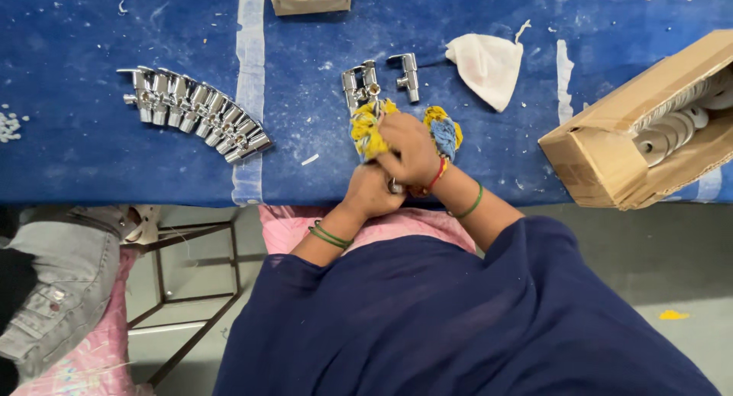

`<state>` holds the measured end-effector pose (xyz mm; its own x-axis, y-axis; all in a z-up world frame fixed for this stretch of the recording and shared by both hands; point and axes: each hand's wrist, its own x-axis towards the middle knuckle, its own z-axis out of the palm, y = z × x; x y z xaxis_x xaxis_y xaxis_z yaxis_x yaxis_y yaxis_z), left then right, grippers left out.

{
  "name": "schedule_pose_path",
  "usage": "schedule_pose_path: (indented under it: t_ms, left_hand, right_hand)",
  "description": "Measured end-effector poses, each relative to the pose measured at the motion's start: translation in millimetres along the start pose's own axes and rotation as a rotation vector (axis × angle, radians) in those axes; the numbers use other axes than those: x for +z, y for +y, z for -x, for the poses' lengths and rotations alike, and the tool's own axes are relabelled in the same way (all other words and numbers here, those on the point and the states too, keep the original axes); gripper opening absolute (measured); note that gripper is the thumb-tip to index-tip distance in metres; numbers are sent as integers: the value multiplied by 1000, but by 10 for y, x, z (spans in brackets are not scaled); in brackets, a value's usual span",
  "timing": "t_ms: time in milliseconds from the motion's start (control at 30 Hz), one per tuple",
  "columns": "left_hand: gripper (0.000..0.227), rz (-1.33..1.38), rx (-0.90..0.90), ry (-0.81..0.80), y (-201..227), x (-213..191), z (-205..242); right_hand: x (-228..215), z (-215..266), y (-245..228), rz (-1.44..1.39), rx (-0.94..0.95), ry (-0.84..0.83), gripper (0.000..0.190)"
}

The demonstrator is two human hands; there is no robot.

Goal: The person wipes and polishes small chrome-finished metal parts using a patterned cloth. They handle each part individually, turning it over to clean multiple sides, then place the finished pieces in a neat row on the blue work surface.

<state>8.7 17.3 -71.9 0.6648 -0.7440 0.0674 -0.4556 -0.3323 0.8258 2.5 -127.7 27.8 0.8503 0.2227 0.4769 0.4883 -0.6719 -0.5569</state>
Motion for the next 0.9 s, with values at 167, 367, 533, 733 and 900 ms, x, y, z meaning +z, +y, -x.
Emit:
schedule_pose_path:
  t_ms: [167,367,533,733,900]
  left_hand:
    - [46,586,201,172,-211,224,-33]
    - [59,284,190,56,-218,64,53]
    - [53,57,100,-30,-50,-79,82]
    - [49,459,361,283,-306,135,143]
    - [54,839,196,13,-418,311,102]
  right_hand:
    - [160,56,-473,244,-207,-11,18]
    - [300,-82,-157,42,155,-93,29]
    - [235,-55,210,-39,199,-84,28]
    - [120,8,-295,17,-246,-149,24]
    - [60,-104,-265,-173,-140,-185,28]
